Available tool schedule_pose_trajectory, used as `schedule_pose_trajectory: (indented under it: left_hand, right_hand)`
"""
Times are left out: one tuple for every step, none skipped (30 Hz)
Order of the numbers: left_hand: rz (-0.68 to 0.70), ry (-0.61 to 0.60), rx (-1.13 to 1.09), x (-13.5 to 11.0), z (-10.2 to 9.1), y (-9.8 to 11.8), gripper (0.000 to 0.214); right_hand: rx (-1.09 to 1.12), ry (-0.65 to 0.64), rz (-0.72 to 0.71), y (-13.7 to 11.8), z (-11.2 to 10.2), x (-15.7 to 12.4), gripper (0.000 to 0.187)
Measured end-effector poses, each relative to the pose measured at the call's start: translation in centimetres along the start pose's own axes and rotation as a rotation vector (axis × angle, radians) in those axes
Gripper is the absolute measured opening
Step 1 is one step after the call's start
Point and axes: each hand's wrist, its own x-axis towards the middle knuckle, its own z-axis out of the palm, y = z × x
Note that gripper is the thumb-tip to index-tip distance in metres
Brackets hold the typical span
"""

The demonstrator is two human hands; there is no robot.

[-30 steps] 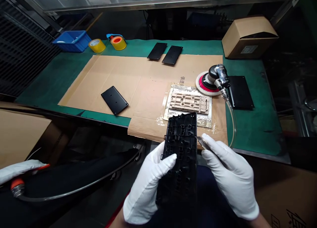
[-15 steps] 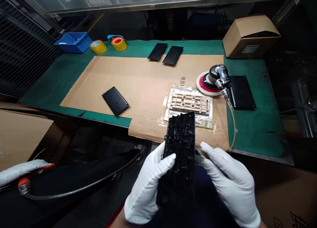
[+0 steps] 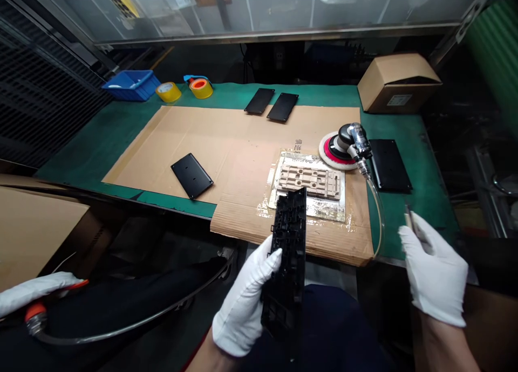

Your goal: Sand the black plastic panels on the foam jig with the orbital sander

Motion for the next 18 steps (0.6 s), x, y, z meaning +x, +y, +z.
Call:
schedule_pose_trajectory:
  left_hand:
    - [-0.024, -0.086, -0.093, 0.3, -0.5, -0.4, 0.035]
    - [-0.049, -0.180, -0.190, 0.5, -0.9, -0.9, 0.037]
    - [-0.067, -0.265, -0.283, 0.7, -1.2, -1.3, 0.040]
    - [-0.072, -0.333, -0.362, 0.9, -1.5, -1.7, 0.043]
    - [-0.062, -0.379, -0.423, 1.0, -1.6, -2.0, 0.047]
    - [-0.044, -0.409, -0.467, 1.0, -1.7, -2.3, 0.049]
    - [-0.027, -0.428, -0.495, 1.0, -1.6, -2.5, 0.050]
    - [-0.019, -0.438, -0.507, 0.9, -1.6, -2.6, 0.051]
    - [-0.016, -0.446, -0.508, 0.9, -1.5, -2.6, 0.051]
    - [-0.015, -0.447, -0.498, 0.9, -1.4, -2.6, 0.050]
    - [-0.012, -0.444, -0.482, 0.9, -1.4, -2.6, 0.048]
    - [-0.005, -0.443, -0.459, 1.0, -1.5, -2.6, 0.046]
    - [0.009, -0.443, -0.427, 1.2, -1.5, -2.6, 0.044]
    - [0.026, -0.433, -0.370, 1.5, -1.7, -2.7, 0.042]
    - [0.044, -0.404, -0.281, 1.8, -1.9, -2.7, 0.040]
    - [0.059, -0.356, -0.165, 2.3, -2.2, -2.7, 0.039]
    - [0.065, -0.298, -0.031, 2.8, -2.6, -2.8, 0.039]
    - [0.059, -0.234, 0.101, 3.4, -3.1, -2.8, 0.041]
  right_hand:
    - [-0.209, 0.006, 0.038, 1.6, 0.2, 1.7, 0.054]
    - [-0.372, -0.032, 0.050, 2.8, 0.5, 3.2, 0.053]
    - [-0.491, -0.075, 0.044, 3.8, 0.7, 4.5, 0.052]
    - [-0.574, -0.119, 0.027, 4.3, 0.9, 5.3, 0.051]
    - [-0.617, -0.153, 0.011, 4.4, 1.1, 5.7, 0.051]
    - [-0.636, -0.175, 0.001, 4.0, 1.2, 5.7, 0.052]
    - [-0.635, -0.174, -0.005, 3.2, 1.1, 5.3, 0.055]
    - [-0.614, -0.157, -0.014, 2.0, 1.0, 4.5, 0.061]
    - [-0.562, -0.126, -0.018, 0.5, 0.7, 3.5, 0.067]
    - [-0.463, -0.091, -0.023, -1.3, 0.4, 2.1, 0.072]
    - [-0.332, -0.071, -0.031, -3.3, 0.1, 0.6, 0.073]
    - [-0.154, -0.120, -0.017, -5.5, -0.1, -1.0, 0.070]
    - [0.065, -0.249, -0.018, -7.7, -0.3, -2.6, 0.071]
    - [0.234, -0.476, -0.034, -9.9, -0.3, -4.1, 0.079]
    - [0.367, -0.696, -0.041, -12.0, -0.1, -5.4, 0.089]
    - [0.455, -0.899, -0.016, -13.8, 0.2, -6.3, 0.093]
    - [0.499, -1.057, 0.022, -15.4, 0.6, -6.7, 0.092]
    - [0.522, -1.146, 0.075, -16.6, 1.2, -6.6, 0.086]
